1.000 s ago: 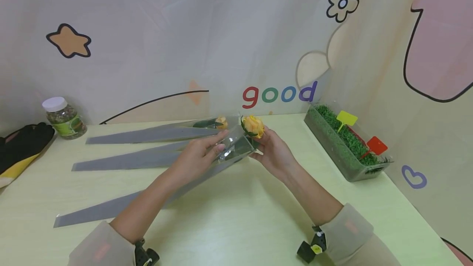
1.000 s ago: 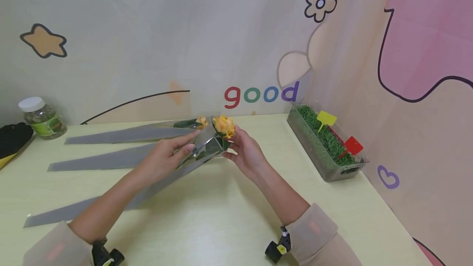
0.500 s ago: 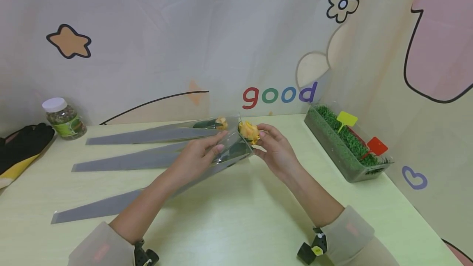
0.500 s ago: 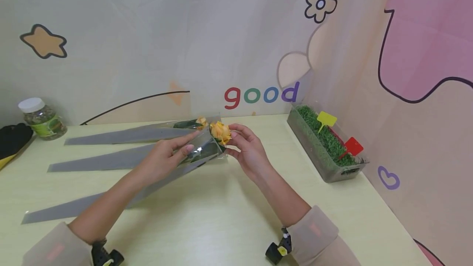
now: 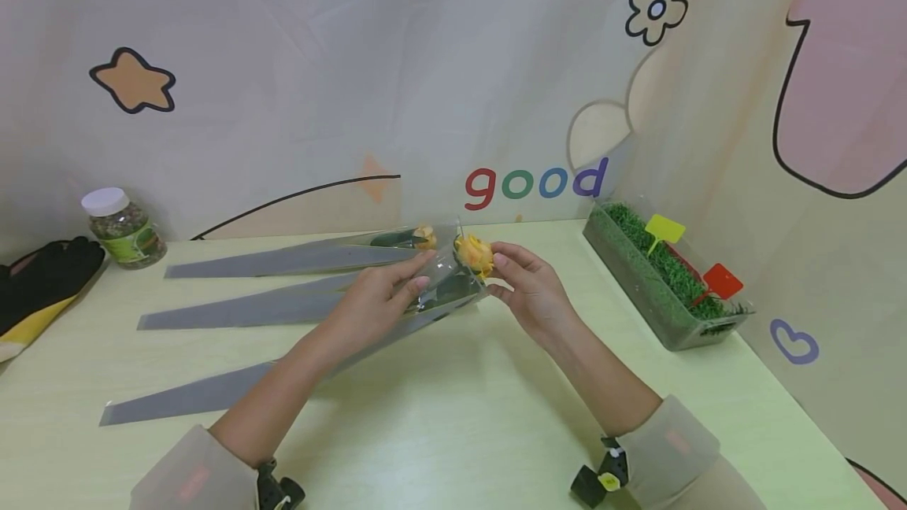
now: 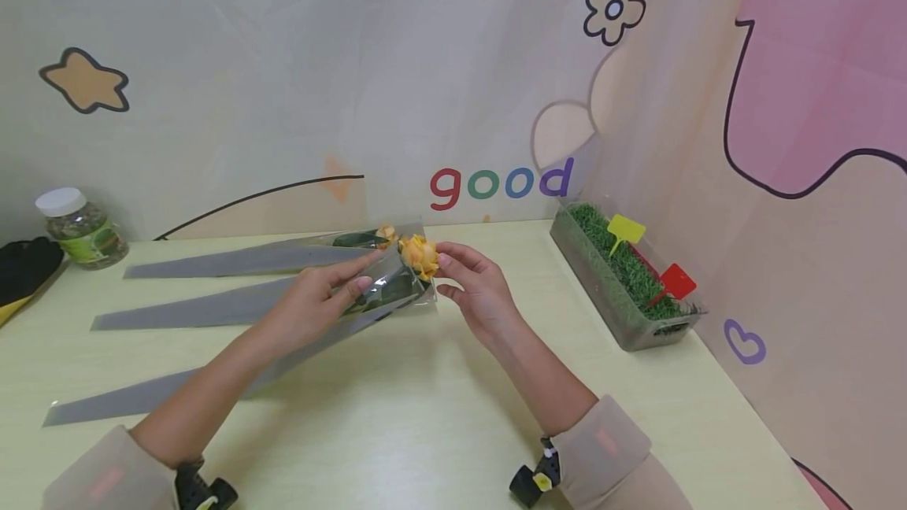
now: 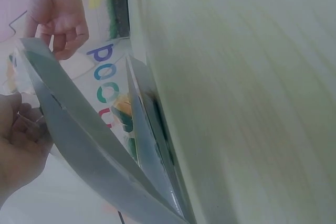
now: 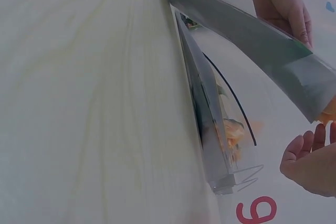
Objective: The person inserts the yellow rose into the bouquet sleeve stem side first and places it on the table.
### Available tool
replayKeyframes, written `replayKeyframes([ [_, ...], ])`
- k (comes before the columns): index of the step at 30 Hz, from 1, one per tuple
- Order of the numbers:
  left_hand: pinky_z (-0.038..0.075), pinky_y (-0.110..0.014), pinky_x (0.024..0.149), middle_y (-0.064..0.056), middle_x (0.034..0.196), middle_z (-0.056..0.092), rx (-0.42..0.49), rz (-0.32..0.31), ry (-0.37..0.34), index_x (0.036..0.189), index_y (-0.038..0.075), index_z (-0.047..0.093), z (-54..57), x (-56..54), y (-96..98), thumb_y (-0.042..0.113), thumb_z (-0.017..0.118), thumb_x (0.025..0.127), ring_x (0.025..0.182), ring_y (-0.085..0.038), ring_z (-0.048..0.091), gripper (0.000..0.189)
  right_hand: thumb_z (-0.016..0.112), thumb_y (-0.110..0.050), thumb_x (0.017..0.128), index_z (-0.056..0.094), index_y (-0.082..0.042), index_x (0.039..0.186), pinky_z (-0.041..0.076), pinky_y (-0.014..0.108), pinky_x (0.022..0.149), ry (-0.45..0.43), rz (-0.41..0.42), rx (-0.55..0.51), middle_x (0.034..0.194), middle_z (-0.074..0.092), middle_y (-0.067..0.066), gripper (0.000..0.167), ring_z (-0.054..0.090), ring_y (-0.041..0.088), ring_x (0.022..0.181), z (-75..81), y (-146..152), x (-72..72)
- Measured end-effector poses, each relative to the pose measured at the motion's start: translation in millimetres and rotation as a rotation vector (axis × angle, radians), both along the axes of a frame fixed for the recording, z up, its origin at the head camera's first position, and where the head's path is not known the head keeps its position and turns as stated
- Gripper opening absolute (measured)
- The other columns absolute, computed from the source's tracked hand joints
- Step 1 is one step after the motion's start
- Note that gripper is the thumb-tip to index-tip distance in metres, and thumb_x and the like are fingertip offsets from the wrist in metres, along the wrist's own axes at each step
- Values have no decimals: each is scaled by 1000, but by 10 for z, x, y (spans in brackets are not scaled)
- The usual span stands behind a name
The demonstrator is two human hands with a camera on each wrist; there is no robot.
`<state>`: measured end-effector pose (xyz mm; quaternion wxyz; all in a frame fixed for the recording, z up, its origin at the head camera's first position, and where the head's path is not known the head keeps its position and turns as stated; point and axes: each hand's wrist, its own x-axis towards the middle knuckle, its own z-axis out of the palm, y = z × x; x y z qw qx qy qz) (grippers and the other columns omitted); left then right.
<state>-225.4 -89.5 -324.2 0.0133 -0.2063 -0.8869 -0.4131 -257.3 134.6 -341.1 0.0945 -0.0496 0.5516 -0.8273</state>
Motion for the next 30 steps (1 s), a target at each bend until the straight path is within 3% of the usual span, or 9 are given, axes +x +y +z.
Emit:
replayKeyframes([
  [2, 41, -33, 73, -4, 73, 48, -3, -2, 6, 141, 22, 41, 3, 0, -2, 23, 51, 96, 54, -12, 33, 46, 56, -13, 93, 68, -19, 92, 46, 28, 80, -5, -4, 8, 107, 54, 3, 13, 54, 16, 91, 2, -4, 2],
  [4, 40, -34, 75, -6, 91, 59, 5, -6, 7, 141, 22, 41, 10, 5, -3, 24, 51, 96, 57, -13, 35, 46, 57, -13, 93, 68, -19, 92, 46, 28, 80, -12, -8, 16, 108, 53, 4, 13, 53, 17, 92, 3, -8, 3],
  [7, 41, -34, 75, -6, 116, 58, 14, -9, 13, 140, 22, 42, 13, 9, -3, 24, 52, 95, 56, -13, 34, 46, 56, -11, 93, 67, -19, 92, 46, 27, 80, -20, -11, 28, 109, 52, 4, 13, 52, 17, 93, 8, -17, 11],
  [12, 42, -34, 74, -5, 92, 60, 11, -8, 26, 140, 21, 42, 15, 6, -4, 24, 52, 96, 54, -13, 31, 45, 56, -10, 93, 67, -17, 93, 45, 27, 81, -14, -15, 56, 112, 51, 5, 13, 51, 18, 95, 16, -39, 20],
  [14, 42, -33, 73, -4, 78, 53, 6, -7, 26, 140, 22, 42, 17, 4, -4, 24, 51, 96, 53, -12, 31, 45, 56, -9, 93, 66, -17, 94, 45, 27, 82, -9, -18, 73, 113, 51, 5, 12, 51, 18, 96, 14, -46, 19],
  [20, 43, -32, 64, -3, 66, 42, 11, -10, 13, 140, 23, 43, 14, 5, 0, 23, 51, 96, 49, -11, 30, 44, 58, -9, 92, 64, -10, 102, 46, 28, 83, 8, -27, 123, 115, 51, 7, 12, 51, 20, 99, 5, -67, 19],
  [25, 38, -30, 52, 1, 58, 37, 12, -15, 28, 139, 21, 44, 20, 3, 10, 22, 51, 96, 48, -10, 30, 44, 58, -7, 91, 62, -3, 110, 46, 29, 86, 30, -28, 160, 115, 52, 8, 19, 51, 21, 101, 4, -88, 26],
  [30, 34, -28, 50, 3, 54, 32, 14, -25, 32, 140, 20, 43, 28, 1, 16, 22, 52, 96, 47, -10, 28, 45, 59, -8, 91, 59, 1, 115, 46, 27, 86, 51, -35, 211, 115, 53, 8, 25, 51, 21, 101, 0, -104, 27],
])
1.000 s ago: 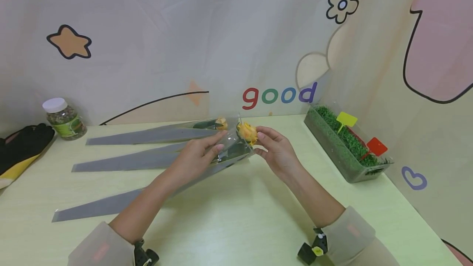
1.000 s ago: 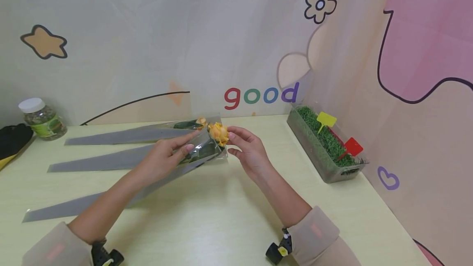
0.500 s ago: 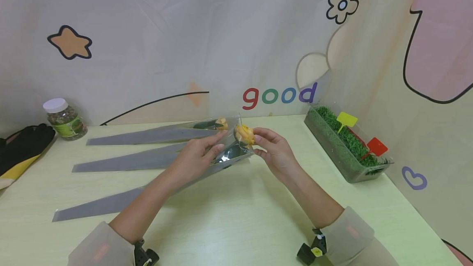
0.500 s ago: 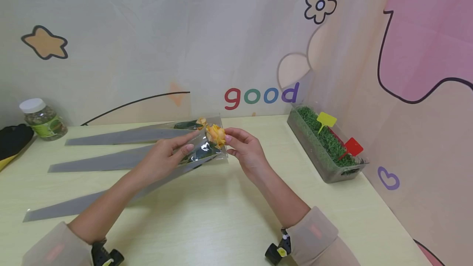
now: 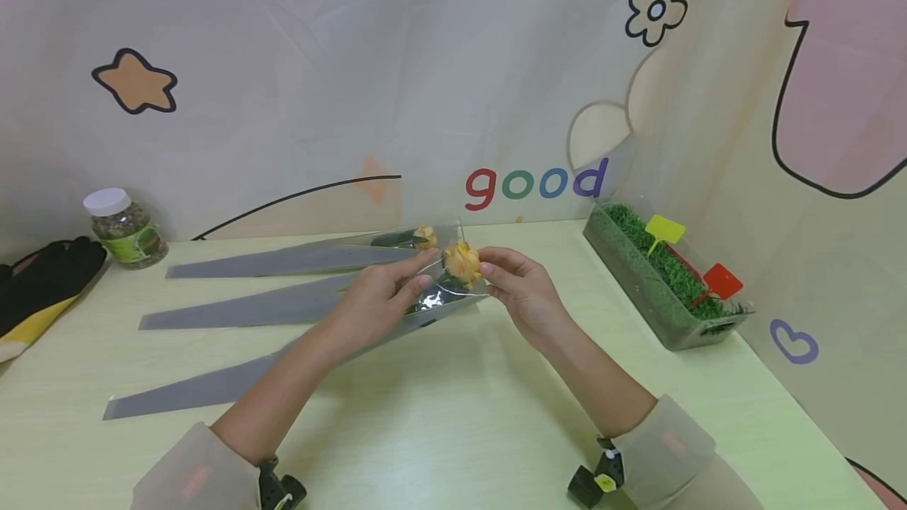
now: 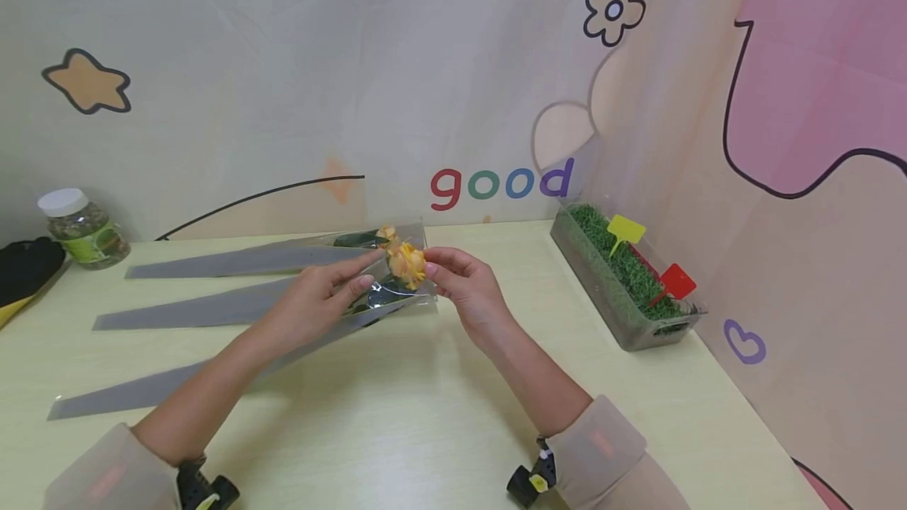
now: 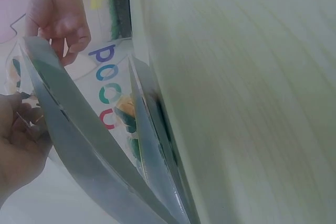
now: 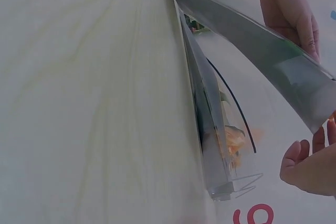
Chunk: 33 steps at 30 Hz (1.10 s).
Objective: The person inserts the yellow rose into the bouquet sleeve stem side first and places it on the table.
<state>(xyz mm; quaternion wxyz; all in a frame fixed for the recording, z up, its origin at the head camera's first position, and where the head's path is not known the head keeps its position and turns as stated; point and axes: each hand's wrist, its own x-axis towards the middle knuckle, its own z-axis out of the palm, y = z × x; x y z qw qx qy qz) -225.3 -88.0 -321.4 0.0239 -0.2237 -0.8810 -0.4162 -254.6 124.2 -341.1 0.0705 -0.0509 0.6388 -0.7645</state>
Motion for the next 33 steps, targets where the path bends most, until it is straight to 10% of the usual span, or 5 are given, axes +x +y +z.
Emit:
replayKeyframes([
  [30, 42, -33, 71, -4, 66, 46, 10, -12, 9, 140, 21, 42, 34, -3, -10, 22, 50, 97, 47, -10, 25, 45, 39, -30, 101, 62, 5, 113, 34, 43, 99, 211, 66, 267, 121, 57, 11, 44, 44, 21, 119, -19, -30, 87],
  [33, 42, -34, 73, -11, 92, 64, 13, -9, 18, 140, 21, 43, 38, 1, -13, 23, 51, 96, 55, -12, 39, 44, 36, -38, 100, 63, 2, 113, 31, 47, 101, 230, 98, 304, 124, 57, 9, 50, 40, 21, 124, -22, -28, 86],
])
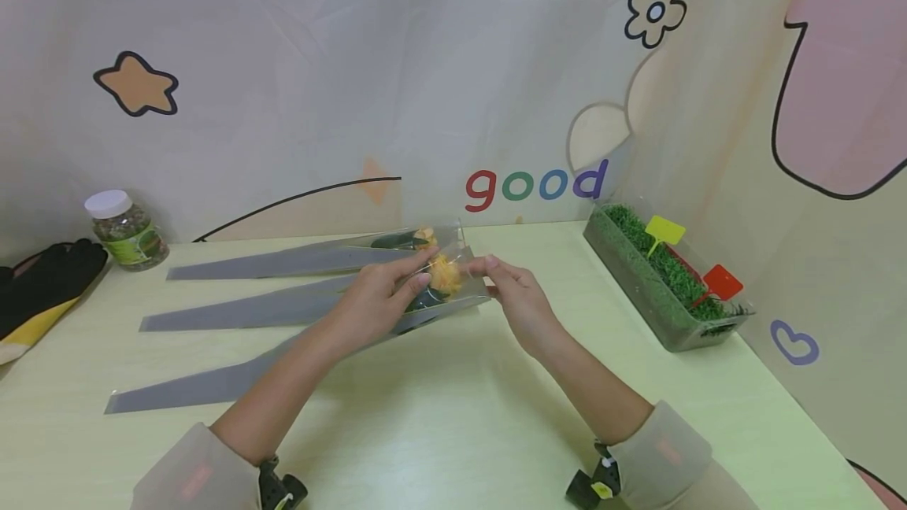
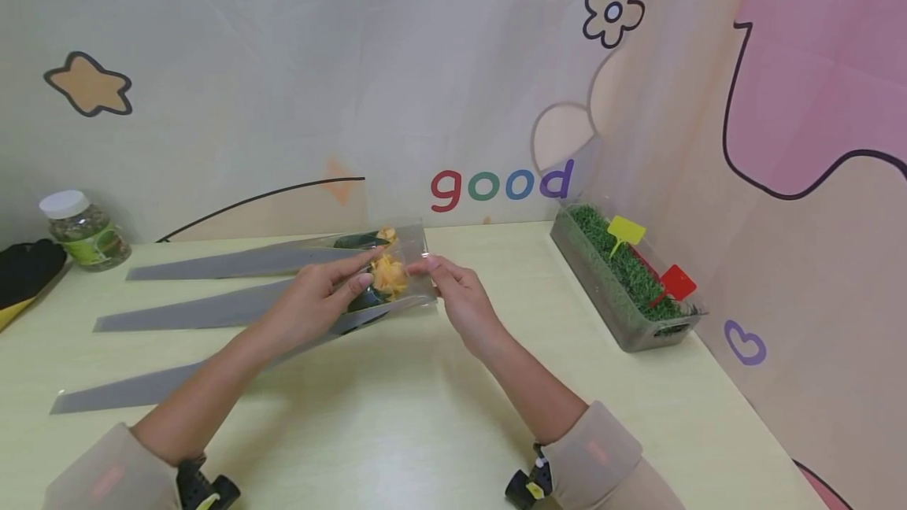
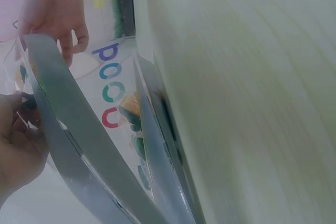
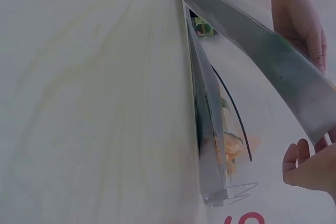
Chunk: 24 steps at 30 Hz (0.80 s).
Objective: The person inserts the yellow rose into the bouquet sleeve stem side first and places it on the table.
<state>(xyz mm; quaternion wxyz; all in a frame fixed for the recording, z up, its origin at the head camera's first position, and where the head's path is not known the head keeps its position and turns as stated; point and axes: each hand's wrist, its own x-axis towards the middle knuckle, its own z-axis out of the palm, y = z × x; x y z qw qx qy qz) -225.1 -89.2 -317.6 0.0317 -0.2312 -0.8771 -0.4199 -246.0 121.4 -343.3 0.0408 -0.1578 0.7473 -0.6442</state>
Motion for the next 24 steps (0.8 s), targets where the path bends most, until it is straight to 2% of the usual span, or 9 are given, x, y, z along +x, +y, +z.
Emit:
replayKeyframes([
  [3, 42, -34, 75, -12, 127, 54, 5, -2, 9, 139, 19, 44, -2, -3, 6, 23, 52, 96, 79, -16, 53, 45, 34, -47, 98, 63, 0, 115, 25, 52, 104, 1, 32, 30, 127, 55, 9, 58, 34, 23, 129, -5, 9, 3],
  [5, 42, -34, 74, -11, 131, 51, 6, -2, 10, 139, 19, 44, -6, -6, 11, 23, 52, 95, 88, -18, 54, 45, 34, -53, 96, 62, -1, 116, 22, 55, 104, -5, 51, 46, 128, 54, 9, 62, 31, 24, 132, -6, 14, 5],
  [7, 41, -34, 74, -12, 126, 55, 8, -3, 5, 139, 19, 43, -7, -7, 13, 23, 52, 95, 84, -18, 54, 45, 33, -57, 94, 62, -3, 118, 19, 57, 104, -7, 70, 64, 130, 54, 8, 65, 29, 25, 133, -10, 17, 5],
  [10, 41, -34, 73, -11, 94, 65, 13, -10, -5, 140, 20, 42, -4, -5, 13, 24, 52, 95, 64, -16, 44, 46, 32, -59, 94, 63, -5, 118, 17, 59, 104, 0, 90, 87, 131, 53, 6, 67, 28, 24, 134, -12, 17, 7],
  [12, 41, -34, 73, -6, 75, 59, 15, -15, -12, 140, 20, 41, -2, -4, 12, 24, 51, 95, 58, -15, 38, 47, 30, -58, 94, 63, -5, 118, 16, 57, 105, 12, 111, 90, 131, 53, 5, 67, 28, 23, 134, -16, 16, 6],
  [14, 41, -34, 73, -1, 66, 52, 16, -18, -15, 140, 21, 41, -4, -6, 10, 24, 51, 95, 55, -14, 34, 47, 29, -55, 97, 63, -5, 118, 12, 56, 106, 31, 132, 93, 129, 54, 5, 64, 28, 21, 134, -15, 13, 5],
  [18, 41, -34, 72, 2, 70, 58, 19, -23, -4, 140, 20, 42, -3, -6, 9, 22, 51, 96, 54, -13, 34, 45, 25, -46, 100, 63, -5, 118, 9, 56, 107, 64, 176, 108, 125, 58, 5, 59, 30, 21, 132, -8, 4, 1],
  [20, 41, -34, 73, 2, 69, 57, 21, -25, 1, 140, 19, 43, -1, -7, 8, 22, 51, 96, 51, -12, 27, 45, 24, -47, 100, 63, -5, 118, 10, 57, 106, 69, 186, 123, 125, 58, 4, 60, 31, 21, 131, -2, 4, 3],
  [24, 41, -34, 73, 0, 76, 60, 20, -19, -4, 140, 19, 43, -4, -10, 4, 22, 51, 96, 51, -12, 30, 44, 24, -56, 96, 63, -6, 119, 13, 58, 105, 59, 190, 140, 129, 55, 5, 68, 30, 23, 132, 6, 9, 8],
])
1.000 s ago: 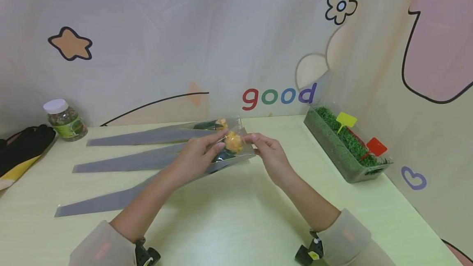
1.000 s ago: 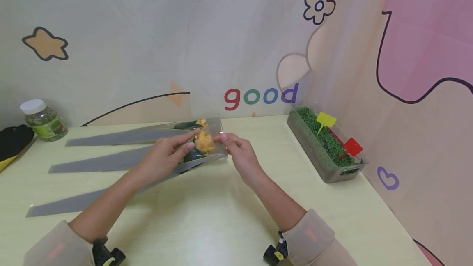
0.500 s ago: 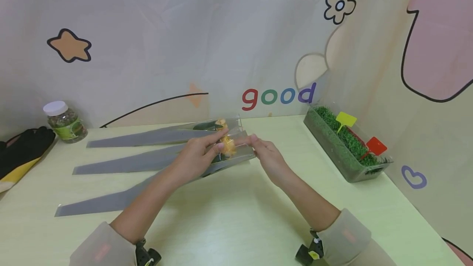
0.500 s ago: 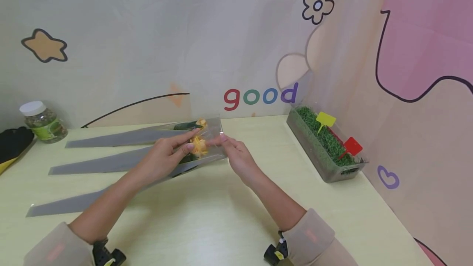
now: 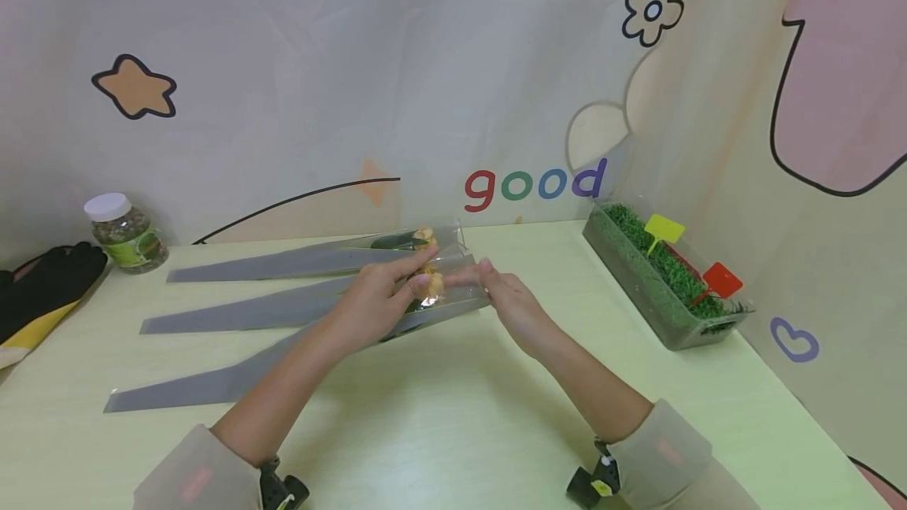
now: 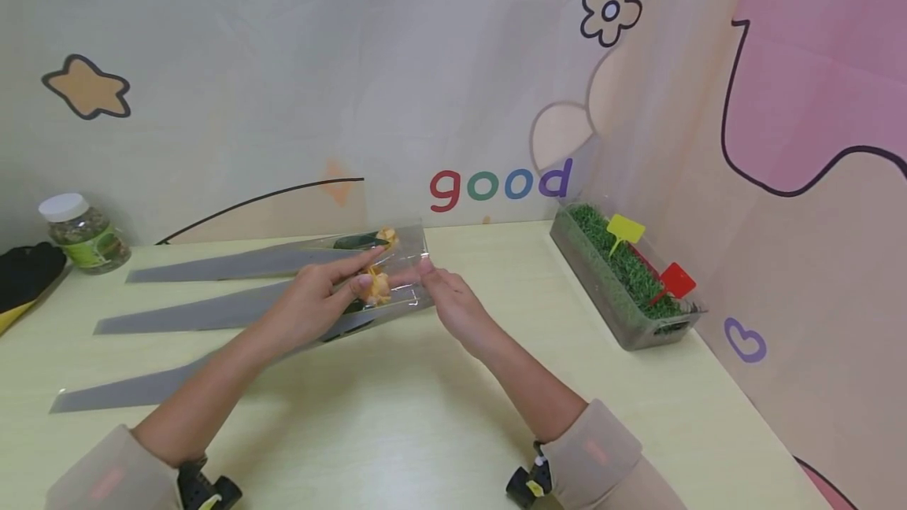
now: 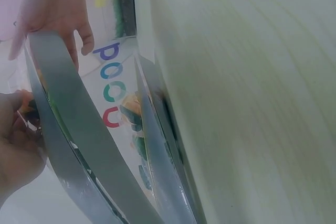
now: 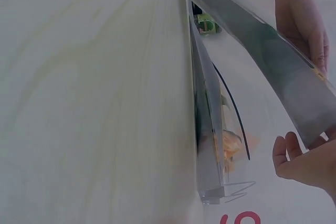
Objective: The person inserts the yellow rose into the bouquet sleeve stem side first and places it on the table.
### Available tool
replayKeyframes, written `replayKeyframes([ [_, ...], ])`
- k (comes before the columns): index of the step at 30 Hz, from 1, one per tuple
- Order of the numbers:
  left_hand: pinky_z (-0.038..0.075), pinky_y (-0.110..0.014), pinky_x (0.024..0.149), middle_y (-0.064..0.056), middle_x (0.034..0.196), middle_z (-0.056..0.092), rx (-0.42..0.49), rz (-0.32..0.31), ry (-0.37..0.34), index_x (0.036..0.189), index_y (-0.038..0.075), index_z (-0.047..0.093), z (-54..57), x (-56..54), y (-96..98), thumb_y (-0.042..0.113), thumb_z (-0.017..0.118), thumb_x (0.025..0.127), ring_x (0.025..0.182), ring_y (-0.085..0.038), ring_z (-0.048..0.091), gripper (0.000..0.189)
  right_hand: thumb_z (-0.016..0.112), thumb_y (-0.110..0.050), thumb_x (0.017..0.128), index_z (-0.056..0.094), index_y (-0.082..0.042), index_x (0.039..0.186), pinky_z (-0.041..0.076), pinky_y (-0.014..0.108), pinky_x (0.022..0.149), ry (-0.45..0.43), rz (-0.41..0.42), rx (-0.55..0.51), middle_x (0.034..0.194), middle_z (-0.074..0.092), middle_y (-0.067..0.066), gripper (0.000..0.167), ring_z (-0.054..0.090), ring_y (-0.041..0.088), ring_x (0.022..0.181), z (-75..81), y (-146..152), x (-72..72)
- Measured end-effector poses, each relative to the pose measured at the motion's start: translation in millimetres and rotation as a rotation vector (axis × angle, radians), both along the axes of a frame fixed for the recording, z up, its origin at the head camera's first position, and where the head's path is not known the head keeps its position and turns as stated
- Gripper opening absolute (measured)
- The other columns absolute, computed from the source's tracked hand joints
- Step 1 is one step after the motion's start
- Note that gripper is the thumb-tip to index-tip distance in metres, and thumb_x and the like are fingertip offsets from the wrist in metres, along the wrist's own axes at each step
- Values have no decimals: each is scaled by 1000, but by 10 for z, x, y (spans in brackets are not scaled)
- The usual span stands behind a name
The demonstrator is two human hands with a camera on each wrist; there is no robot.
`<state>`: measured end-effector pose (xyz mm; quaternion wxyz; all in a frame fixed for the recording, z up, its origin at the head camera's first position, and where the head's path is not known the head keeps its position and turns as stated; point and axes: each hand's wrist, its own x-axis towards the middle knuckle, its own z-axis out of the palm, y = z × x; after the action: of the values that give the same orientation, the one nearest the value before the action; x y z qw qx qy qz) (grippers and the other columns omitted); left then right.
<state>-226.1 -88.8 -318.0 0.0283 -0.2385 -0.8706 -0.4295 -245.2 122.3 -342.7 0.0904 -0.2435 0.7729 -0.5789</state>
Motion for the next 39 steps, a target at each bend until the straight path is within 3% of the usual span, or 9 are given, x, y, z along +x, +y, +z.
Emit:
replayKeyframes([
  [5, 41, -33, 73, -2, 76, 57, -14, 1, -15, 140, 21, 43, 6, -2, 11, 24, 50, 97, 55, -13, 39, 43, 28, -57, 95, 64, -7, 115, 19, 56, 104, 19, -76, 11, 129, 53, 6, 65, 31, 24, 131, 24, 16, 15],
  [10, 41, -33, 74, -1, 65, 44, -18, -4, -35, 140, 21, 43, 7, -11, 25, 25, 49, 97, 51, -12, 28, 43, 50, -30, 96, 66, -2, 106, 36, 49, 96, 157, -229, -24, 118, 57, 8, 33, 42, 23, 117, 78, 12, 12],
  [14, 41, -33, 70, 0, 69, 52, -30, -8, -41, 140, 21, 42, 3, -14, 39, 24, 50, 97, 50, -12, 28, 44, 63, -15, 89, 66, -1, 104, 41, 42, 90, 272, -297, -19, 104, 61, 8, 20, 47, 20, 105, 137, 1, 12],
  [20, 41, -32, 66, -6, 100, 67, -72, -13, -16, 141, 20, 40, -30, -27, 60, 25, 52, 95, 51, -12, 35, 47, 68, -11, 85, 69, 0, 95, 41, 36, 80, 297, -342, -7, 91, 64, 8, 15, 52, 19, 91, 205, -28, 34],
  [27, 43, -35, 81, -9, 141, 38, -70, -35, 26, 141, 16, 40, -24, -10, -23, 25, 56, 93, 89, -16, 56, 51, 67, -13, 86, 69, -1, 97, 40, 34, 80, 229, -370, 33, 91, 64, 8, 16, 51, 20, 91, 224, -46, 46],
  [32, 41, -38, 84, -10, 144, 34, -108, -23, -6, 144, 17, 35, 63, 137, -339, 22, 53, 95, 68, -13, 52, 52, 67, -13, 86, 69, -1, 97, 40, 36, 80, 202, -368, 37, 91, 64, 7, 16, 50, 20, 92, 215, -56, 46],
  [35, 41, -45, 91, -12, 143, 36, -234, 18, -3, 144, 14, 35, 112, 312, -642, 20, 51, 97, 77, -25, 62, 50, 67, -13, 87, 70, -2, 95, 41, 36, 80, 193, -361, 57, 91, 64, 6, 14, 50, 20, 93, 200, -42, 45],
  [36, 41, -48, 92, -13, 142, 39, -284, 32, 15, 143, 12, 37, 116, 379, -748, 18, 52, 96, 95, -30, 61, 49, 66, -13, 87, 69, -2, 95, 41, 35, 81, 192, -359, 68, 91, 64, 6, 14, 51, 20, 93, 187, -31, 41],
  [39, 40, -53, 91, -16, 137, 45, -416, 68, 62, 139, 6, 43, 69, 561, -1039, 14, 55, 94, 120, -39, 44, 47, 66, -14, 87, 69, -3, 94, 41, 34, 81, 184, -358, 98, 91, 65, 5, 14, 51, 19, 95, 163, 10, 38],
])
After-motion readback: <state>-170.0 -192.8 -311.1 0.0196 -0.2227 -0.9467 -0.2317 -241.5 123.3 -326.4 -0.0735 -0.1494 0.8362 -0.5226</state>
